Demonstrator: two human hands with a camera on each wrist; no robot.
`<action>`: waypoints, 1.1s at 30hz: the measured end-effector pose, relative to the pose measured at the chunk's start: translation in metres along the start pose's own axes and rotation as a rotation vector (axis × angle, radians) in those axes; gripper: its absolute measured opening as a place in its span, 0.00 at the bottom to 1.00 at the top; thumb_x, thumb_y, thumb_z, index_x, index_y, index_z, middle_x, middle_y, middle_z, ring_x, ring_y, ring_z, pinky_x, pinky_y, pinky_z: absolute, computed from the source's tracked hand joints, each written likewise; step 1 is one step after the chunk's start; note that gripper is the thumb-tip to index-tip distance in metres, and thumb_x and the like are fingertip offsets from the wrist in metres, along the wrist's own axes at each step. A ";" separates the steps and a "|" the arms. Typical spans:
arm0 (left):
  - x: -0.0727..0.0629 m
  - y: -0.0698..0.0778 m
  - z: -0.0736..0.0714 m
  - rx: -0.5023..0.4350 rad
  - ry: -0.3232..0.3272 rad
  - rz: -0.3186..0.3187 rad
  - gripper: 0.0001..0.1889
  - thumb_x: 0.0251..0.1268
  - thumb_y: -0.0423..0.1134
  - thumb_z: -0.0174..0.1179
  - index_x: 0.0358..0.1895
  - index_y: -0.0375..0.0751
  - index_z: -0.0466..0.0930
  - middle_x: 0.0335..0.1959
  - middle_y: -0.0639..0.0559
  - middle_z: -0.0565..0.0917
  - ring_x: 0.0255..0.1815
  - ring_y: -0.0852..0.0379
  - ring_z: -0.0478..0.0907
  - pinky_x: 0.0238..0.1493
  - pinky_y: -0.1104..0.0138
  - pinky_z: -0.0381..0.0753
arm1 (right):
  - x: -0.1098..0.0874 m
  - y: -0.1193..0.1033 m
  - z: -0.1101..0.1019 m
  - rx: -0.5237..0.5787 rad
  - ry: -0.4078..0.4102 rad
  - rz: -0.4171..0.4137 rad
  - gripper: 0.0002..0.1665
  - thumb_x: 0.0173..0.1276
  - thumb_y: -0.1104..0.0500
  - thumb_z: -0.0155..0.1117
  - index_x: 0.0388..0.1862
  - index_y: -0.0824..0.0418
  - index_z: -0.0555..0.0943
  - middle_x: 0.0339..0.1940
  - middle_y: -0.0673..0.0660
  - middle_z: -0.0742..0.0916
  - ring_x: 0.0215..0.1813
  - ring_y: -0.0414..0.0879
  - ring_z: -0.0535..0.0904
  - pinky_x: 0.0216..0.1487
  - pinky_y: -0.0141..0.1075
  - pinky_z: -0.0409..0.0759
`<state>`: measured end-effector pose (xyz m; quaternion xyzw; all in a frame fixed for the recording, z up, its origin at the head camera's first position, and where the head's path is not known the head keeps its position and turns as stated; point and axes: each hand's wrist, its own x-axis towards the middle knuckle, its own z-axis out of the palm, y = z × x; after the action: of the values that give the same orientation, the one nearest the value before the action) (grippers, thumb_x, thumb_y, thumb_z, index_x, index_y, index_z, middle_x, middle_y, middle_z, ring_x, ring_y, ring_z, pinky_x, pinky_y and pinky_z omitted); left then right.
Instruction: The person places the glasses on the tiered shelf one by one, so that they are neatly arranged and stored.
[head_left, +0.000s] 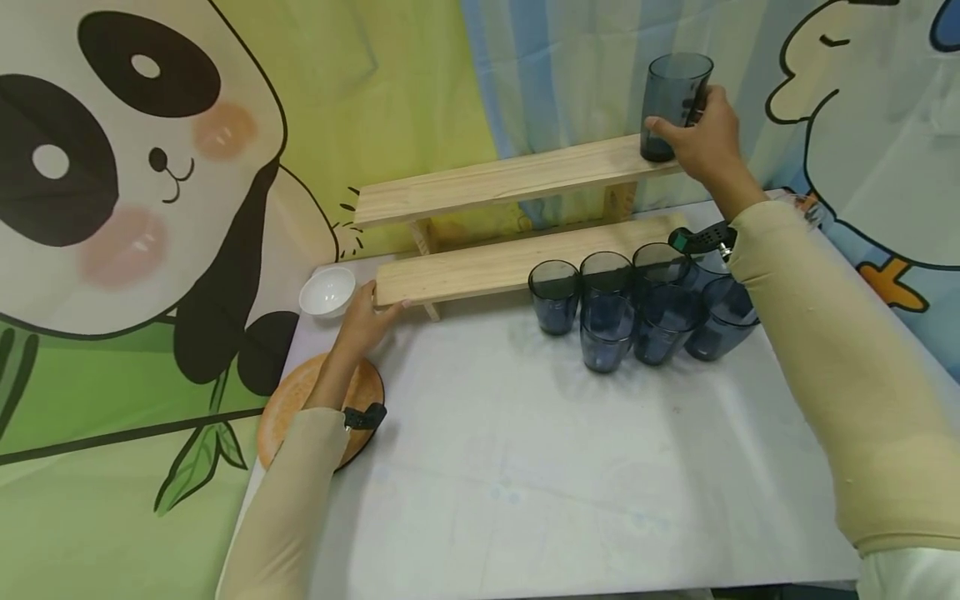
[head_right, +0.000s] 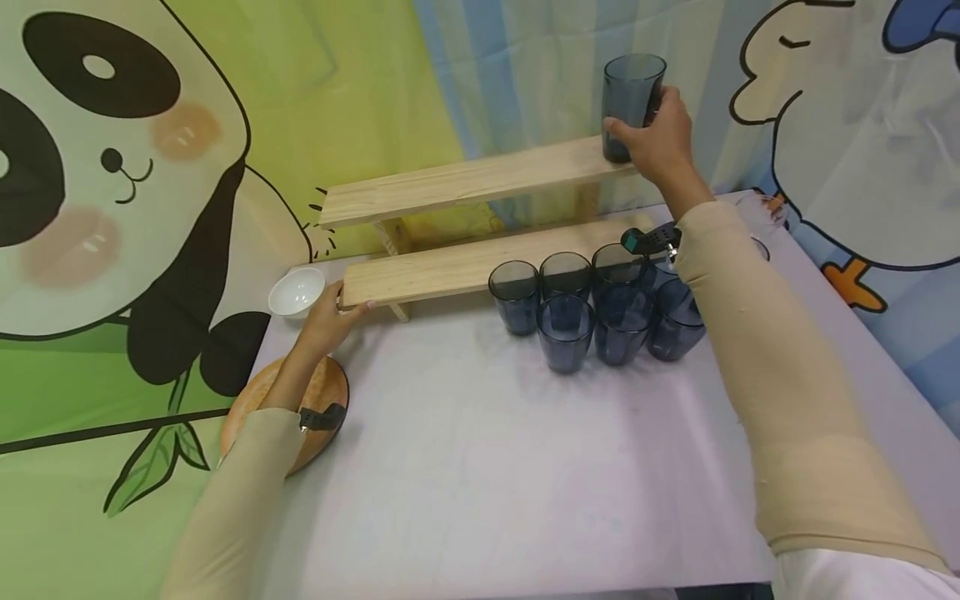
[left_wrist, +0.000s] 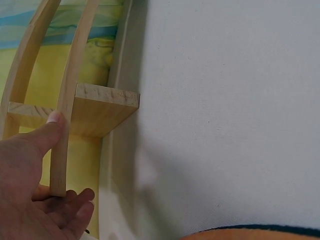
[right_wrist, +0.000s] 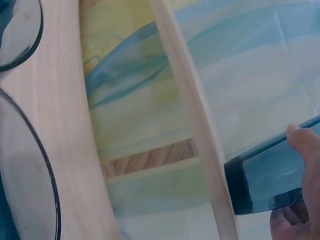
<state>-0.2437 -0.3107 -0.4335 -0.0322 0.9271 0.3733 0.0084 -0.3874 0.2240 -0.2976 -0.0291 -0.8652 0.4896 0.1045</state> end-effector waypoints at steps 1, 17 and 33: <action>0.001 0.000 0.000 -0.004 -0.002 0.004 0.50 0.75 0.59 0.64 0.84 0.30 0.49 0.81 0.30 0.60 0.83 0.33 0.57 0.83 0.42 0.55 | 0.001 0.001 0.000 -0.006 0.008 -0.017 0.52 0.75 0.38 0.64 0.86 0.57 0.53 0.84 0.60 0.65 0.82 0.48 0.62 0.82 0.38 0.62; 0.010 0.002 0.002 -0.001 -0.021 0.004 0.48 0.75 0.58 0.64 0.83 0.32 0.52 0.82 0.31 0.60 0.83 0.33 0.56 0.83 0.41 0.55 | -0.004 0.012 -0.013 -0.143 -0.035 -0.088 0.63 0.72 0.35 0.64 0.89 0.58 0.39 0.86 0.66 0.59 0.85 0.58 0.58 0.83 0.54 0.60; 0.017 0.000 0.004 0.008 -0.010 0.033 0.47 0.76 0.56 0.64 0.83 0.30 0.52 0.80 0.30 0.62 0.82 0.33 0.59 0.82 0.41 0.57 | -0.037 0.050 -0.060 -0.280 -0.108 -0.177 0.53 0.79 0.38 0.60 0.87 0.65 0.52 0.83 0.70 0.64 0.81 0.71 0.62 0.77 0.68 0.62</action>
<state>-0.2607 -0.3089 -0.4377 -0.0148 0.9289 0.3700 0.0070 -0.3414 0.2951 -0.3157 0.0594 -0.9284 0.3542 0.0955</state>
